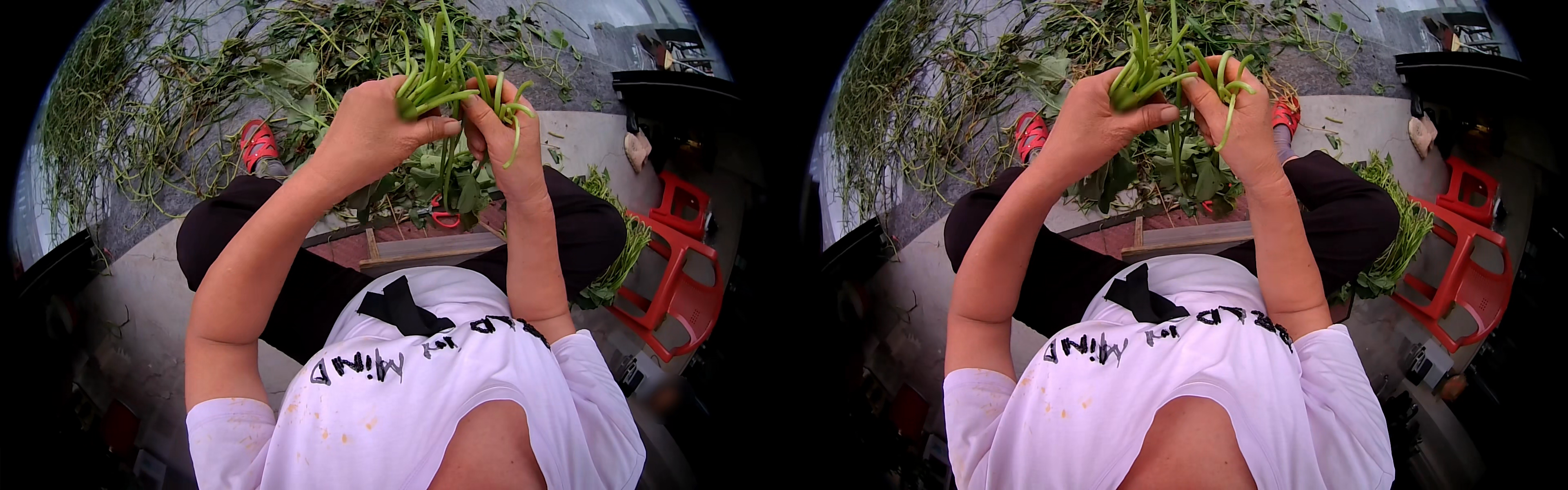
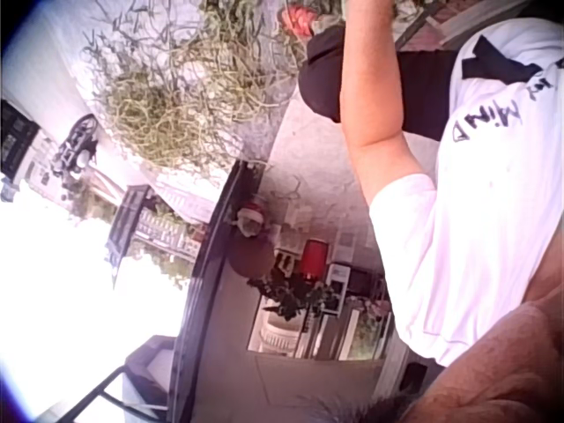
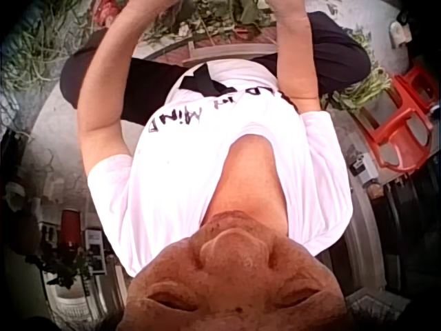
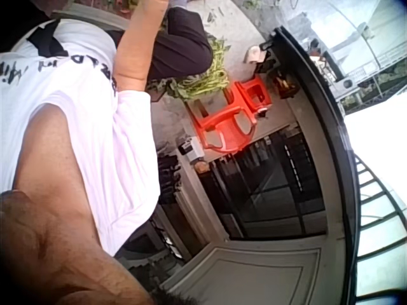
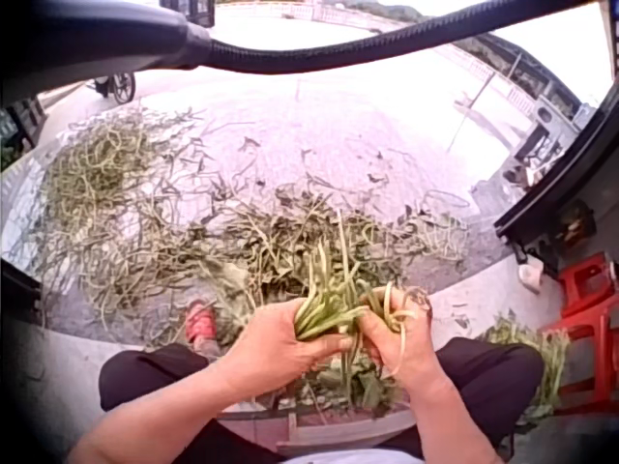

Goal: The person sits on a mat and manually trims green leafy vegetables, snapping off leaves and unwanted stems. The trimmed vegetable pieces are placed into a pile on the floor to the right.

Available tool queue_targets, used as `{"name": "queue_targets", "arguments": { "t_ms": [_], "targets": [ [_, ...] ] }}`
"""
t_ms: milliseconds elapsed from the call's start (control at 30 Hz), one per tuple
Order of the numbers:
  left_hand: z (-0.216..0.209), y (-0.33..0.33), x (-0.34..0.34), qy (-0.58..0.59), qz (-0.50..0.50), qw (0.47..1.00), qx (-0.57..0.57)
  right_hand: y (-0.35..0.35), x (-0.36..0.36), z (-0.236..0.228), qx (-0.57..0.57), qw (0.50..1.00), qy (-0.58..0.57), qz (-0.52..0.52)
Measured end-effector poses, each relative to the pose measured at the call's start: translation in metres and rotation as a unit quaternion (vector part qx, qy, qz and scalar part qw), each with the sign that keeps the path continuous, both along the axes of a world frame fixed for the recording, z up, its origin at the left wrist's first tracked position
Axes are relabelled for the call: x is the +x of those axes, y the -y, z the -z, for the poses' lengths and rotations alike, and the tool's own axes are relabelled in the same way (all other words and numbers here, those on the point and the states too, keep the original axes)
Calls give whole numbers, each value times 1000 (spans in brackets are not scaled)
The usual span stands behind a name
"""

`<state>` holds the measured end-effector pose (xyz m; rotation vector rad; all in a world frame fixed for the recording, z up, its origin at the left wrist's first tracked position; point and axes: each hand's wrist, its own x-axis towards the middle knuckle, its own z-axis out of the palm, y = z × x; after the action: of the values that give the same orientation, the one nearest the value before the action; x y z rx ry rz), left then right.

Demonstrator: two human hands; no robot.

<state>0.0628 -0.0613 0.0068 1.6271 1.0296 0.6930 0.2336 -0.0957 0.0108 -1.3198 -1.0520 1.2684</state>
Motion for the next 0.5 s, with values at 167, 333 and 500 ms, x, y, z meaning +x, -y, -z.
{"name": "queue_targets", "arguments": {
  "t_ms": [167, 333, 500],
  "targets": [
    [11, -1, 1, -6, 33, 997, -72, -6, 3, 10, 111, 967, 227, 7],
    [-2, -2, -3, 60, 47, 977, -201, -24, 73, 38, 147, 792, 571, 157],
    [2, -5, -4, 84, -17, 979, -187, 1, 58, 17, 23, 977, 200, 68]
  ]
}}
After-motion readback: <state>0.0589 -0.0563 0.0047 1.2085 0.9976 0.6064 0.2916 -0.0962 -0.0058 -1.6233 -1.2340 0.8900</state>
